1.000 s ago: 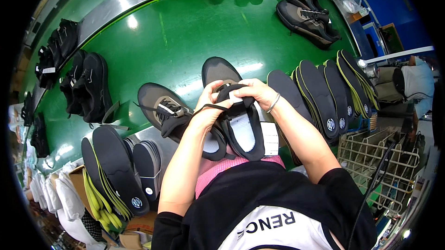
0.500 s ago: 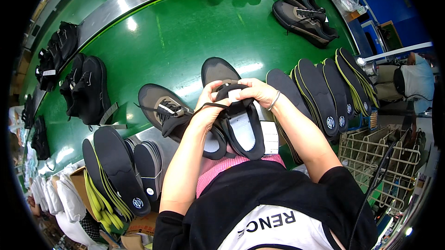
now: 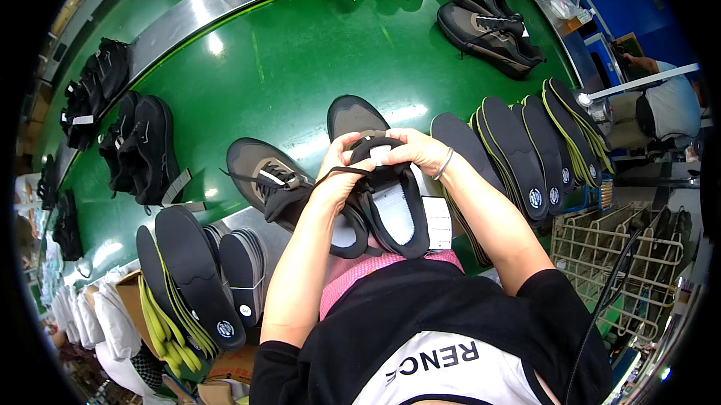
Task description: The person places insoles into black and brown shoes on an assembly line. They pick up insoles from a nearby container and insert them one by one into the shoes, then place the paired items back on the conveyor belt.
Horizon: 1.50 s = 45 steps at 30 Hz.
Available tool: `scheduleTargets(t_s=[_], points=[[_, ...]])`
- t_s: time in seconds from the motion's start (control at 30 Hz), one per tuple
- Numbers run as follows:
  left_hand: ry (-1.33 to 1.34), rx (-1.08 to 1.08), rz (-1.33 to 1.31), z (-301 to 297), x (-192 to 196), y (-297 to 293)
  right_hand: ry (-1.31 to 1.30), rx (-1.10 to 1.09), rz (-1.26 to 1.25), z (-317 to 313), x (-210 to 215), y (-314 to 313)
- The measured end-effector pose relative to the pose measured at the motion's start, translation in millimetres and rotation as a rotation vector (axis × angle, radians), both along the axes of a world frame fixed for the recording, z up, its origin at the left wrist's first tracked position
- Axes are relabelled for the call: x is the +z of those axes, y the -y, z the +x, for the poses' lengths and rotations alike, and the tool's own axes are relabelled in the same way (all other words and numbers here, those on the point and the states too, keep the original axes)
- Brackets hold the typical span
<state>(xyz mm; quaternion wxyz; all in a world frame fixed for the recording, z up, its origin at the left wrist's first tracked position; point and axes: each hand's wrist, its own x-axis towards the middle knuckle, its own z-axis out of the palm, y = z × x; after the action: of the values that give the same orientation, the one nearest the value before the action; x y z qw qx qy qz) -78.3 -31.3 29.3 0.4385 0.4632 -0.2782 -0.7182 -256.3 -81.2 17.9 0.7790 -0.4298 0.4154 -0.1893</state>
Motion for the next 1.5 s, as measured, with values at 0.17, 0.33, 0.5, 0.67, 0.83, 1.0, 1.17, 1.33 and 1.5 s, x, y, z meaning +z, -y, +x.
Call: scheduleTargets(t_s=[0.17, 0.33, 0.5, 0.67, 0.83, 1.0, 1.17, 1.33, 1.5], points=[[0.027, -0.01, 0.011, 1, -4, 1, -0.019, -0.008, 0.002, 1, 1, -1], [0.059, -0.011, 0.017, 0, -4, 2, -0.017, -0.01, 0.005, 2, 2, -1], [0.057, -0.017, 0.007, 0, -4, 1, -0.018, -0.05, -0.029, 3, -6, -3], [-0.007, -0.013, -0.01, 0, -7, 0, 0.026, -0.055, 0.003, 4, 4, -3], [-0.013, -0.027, -0.002, 0, -8, 1, 0.068, -0.128, 0.061, 9, 1, -5], [-0.001, -0.003, -0.025, -3, -11, 2, 0.052, -0.132, 0.121, 9, -8, 0], [0.003, -0.008, -0.041, -3, -12, 2, 0.042, -0.12, 0.129, 8, -7, 2], [-0.015, -0.01, -0.041, -3, -8, 1, 0.084, -0.104, 0.133, 7, -7, 0], [-0.01, -0.015, -0.027, -3, -7, -2, 0.125, -0.065, 0.108, 4, -3, -1]])
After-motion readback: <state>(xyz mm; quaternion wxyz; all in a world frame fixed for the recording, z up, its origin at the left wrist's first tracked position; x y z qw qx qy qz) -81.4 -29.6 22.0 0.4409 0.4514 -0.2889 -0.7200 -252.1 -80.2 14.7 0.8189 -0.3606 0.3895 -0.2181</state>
